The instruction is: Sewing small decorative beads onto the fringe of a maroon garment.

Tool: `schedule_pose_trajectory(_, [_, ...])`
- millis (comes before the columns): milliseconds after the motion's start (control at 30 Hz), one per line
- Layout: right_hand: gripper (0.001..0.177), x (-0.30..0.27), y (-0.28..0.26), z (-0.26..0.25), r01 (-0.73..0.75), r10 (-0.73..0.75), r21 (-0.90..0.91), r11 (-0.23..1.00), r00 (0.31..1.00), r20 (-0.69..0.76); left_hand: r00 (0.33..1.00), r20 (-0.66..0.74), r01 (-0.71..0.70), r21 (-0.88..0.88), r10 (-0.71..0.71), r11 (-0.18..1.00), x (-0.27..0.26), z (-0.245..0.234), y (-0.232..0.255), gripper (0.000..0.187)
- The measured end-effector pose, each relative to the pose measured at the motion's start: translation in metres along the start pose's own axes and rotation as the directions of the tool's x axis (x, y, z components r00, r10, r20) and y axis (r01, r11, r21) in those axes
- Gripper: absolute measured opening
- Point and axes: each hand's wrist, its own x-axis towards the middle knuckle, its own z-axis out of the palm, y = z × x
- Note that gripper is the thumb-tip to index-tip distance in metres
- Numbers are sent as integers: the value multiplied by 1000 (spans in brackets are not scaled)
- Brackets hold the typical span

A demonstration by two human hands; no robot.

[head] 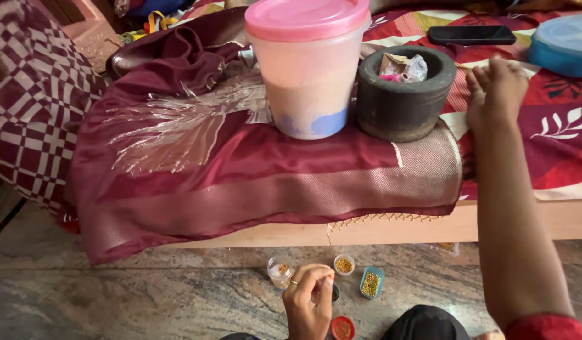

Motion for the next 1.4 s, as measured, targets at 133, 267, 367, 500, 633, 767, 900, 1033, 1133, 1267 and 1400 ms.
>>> schedule_pose_trajectory(133, [19,-128,-47,41,224,-194,-284,932,972,131,999,-5,37,10,-37,999,4,-2,-1,5])
schedule_pose_trajectory(267, [8,-248,-62,58,500,-368,-562,659,866,339,999,-47,3,-24,-4,1000,6,3,-4,6])
schedule_pose_trajectory(367, [15,-313,-59,65,267,8,-640,720,919,393,997,-75,21,-53,-25,998,4,6,3,7])
schedule_pose_trajectory(500, [31,-367,-43,77,-209,679,-763,612,634,370,993,-69,87,-93,-93,992,5,2,10,7])
schedule_pose_trajectory(633, [31,-398,-27,85,-194,629,-632,750,503,592,994,-99,-51,-94,42,994,5,0,13,7])
schedule_pose_trajectory(767, [26,-407,-20,89,-304,613,-550,778,561,557,995,-97,-31,-71,24,997,7,-5,21,6])
schedule_pose_trajectory(900, [13,-406,-27,97,-135,452,-492,860,650,611,994,-87,57,-81,-64,995,7,-5,23,5])
schedule_pose_trajectory(1033, [11,-406,-38,106,133,352,-560,818,655,669,995,-97,-1,-81,-7,997,7,-4,22,6])
schedule_pose_trajectory(1133, [4,-403,-37,101,20,366,-520,854,687,628,996,-72,48,-44,-51,998,8,-7,20,8])
schedule_pose_trajectory(1267, [6,-402,-51,97,-329,517,-416,848,687,511,998,-60,-10,-12,10,1000,12,-10,18,9])
schedule_pose_trajectory(1400, [6,-413,-84,101,-489,614,-404,773,416,671,970,-35,-232,150,240,961,16,-12,17,11])
